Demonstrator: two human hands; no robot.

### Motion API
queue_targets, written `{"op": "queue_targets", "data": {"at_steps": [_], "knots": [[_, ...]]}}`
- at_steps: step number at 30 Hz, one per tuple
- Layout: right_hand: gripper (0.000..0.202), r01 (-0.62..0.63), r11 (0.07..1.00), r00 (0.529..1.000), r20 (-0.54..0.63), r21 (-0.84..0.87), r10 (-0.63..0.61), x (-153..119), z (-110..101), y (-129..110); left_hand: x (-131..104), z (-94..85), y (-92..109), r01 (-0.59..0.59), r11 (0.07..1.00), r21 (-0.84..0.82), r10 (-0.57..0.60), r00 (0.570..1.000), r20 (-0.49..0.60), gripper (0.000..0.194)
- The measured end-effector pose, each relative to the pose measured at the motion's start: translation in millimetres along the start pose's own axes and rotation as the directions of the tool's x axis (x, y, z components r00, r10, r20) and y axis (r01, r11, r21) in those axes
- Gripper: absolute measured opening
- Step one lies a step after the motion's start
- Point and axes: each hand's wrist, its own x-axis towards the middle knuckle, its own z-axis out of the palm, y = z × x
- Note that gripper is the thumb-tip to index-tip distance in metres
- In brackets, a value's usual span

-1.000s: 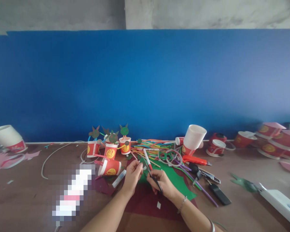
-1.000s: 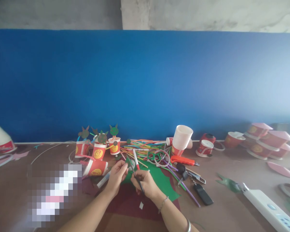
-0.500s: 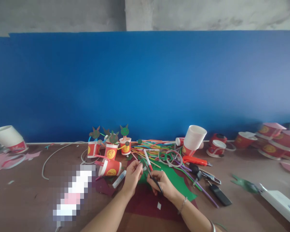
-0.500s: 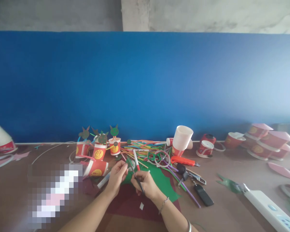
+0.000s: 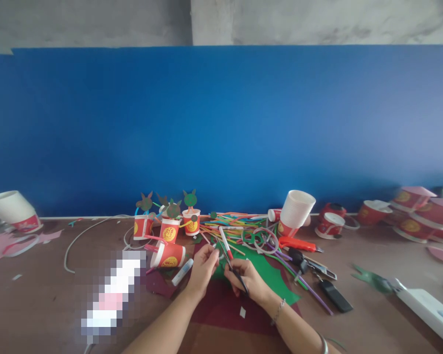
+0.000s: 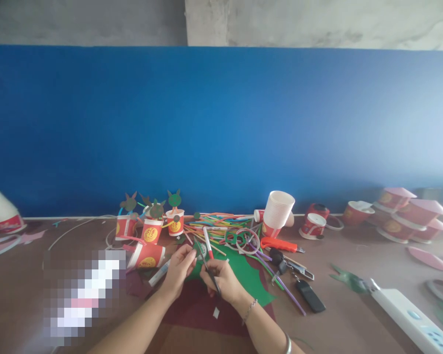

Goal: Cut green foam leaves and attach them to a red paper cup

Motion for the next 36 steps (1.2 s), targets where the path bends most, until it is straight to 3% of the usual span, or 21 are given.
{"op": "queue_targets", "data": {"at_steps": [16,29,36], "knots": [[0.022,-0.004,1.000,1.000,0.001,-0.006,0.004,0.5,-1.2,2.8,1.0,-0.3,-0.2,0.015,1.000,-0.003,-0.015,0.998,-0.066,0.039],[0.023,-0.012,1.000,1.000,0.016,0.011,0.012,-0.2,-1.3,1.6,-2.4,0.8,4.7,0.038,0.999,0.013,-0.039,0.996,0.079,0.037],[0.021,-0.004,1.000,1.000,0.012,-0.003,0.004,-0.1,-1.6,1.5,-2.3,0.2,5.3,0.022,0.999,0.030,-0.024,0.999,0.046,0.037]]}}
